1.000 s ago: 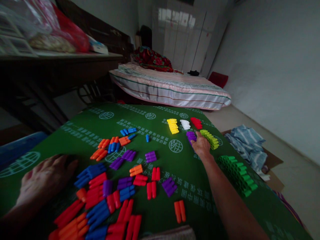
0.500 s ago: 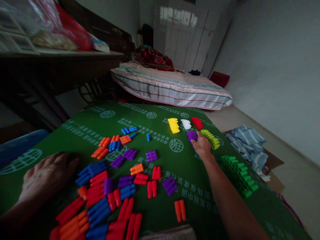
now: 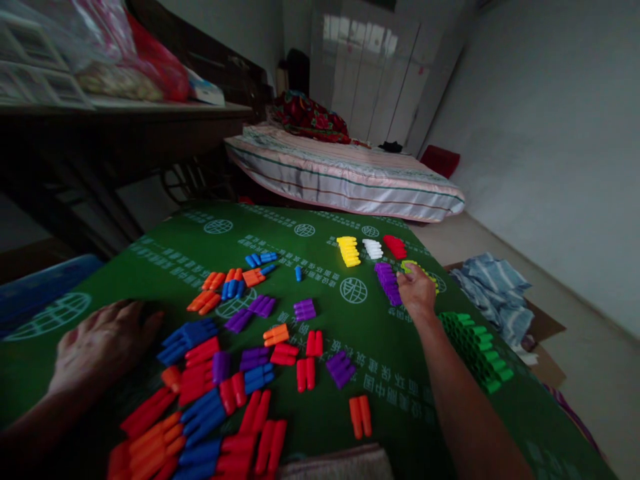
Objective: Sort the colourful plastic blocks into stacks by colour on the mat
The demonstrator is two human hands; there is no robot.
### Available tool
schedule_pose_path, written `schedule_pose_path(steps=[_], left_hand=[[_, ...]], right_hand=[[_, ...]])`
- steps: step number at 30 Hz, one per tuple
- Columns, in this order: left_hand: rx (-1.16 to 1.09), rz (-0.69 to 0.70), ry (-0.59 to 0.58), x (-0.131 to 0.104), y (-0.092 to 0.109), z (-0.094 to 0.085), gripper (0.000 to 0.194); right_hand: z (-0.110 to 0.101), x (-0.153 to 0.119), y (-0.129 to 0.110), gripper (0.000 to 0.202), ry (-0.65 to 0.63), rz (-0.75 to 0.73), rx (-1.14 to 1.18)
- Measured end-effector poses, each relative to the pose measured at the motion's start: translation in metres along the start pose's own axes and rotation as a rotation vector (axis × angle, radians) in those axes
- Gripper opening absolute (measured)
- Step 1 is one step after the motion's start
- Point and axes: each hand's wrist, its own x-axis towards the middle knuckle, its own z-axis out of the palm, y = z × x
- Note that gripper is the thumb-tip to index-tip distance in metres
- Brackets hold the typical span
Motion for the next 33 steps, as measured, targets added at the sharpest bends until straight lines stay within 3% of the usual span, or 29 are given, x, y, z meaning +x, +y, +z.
schedule_pose_path(steps=[7,11,15,21,27,33], left_hand=[[-0.054,0.001,0.032,-0.005,0.004,-0.004,0.061],[-0.046,0.01,0.062,-0.009,0.005,-0.002,0.057],[-0.03,-0.006,0.065,-0.011,0.006,-0.002,0.053],[-0.034,-0.013,0.074,-0.014,0.007,-0.003,0.051],[-0.042,-0.015,0.092,-0.015,0.007,-0.002,0.05],[-0.052,-0.003,0.102,-0.015,0.006,-0.001,0.051]], right_hand=[[0.004,-0.036,-0.01,0.043,-0.022,-0.066,0.347],[0.009,-0.067,-0.031,0.033,-0.161,-0.126,0.467],[0.017,-0.099,-0.067,0.023,-0.365,-0.304,0.489],[0.034,-0.132,-0.133,0.019,-0.57,-0.585,0.323],[0.05,-0.135,-0.186,0.03,-0.778,-0.831,0.003],[0.064,-0.135,-0.212,0.029,-0.843,-0.834,-0.237]])
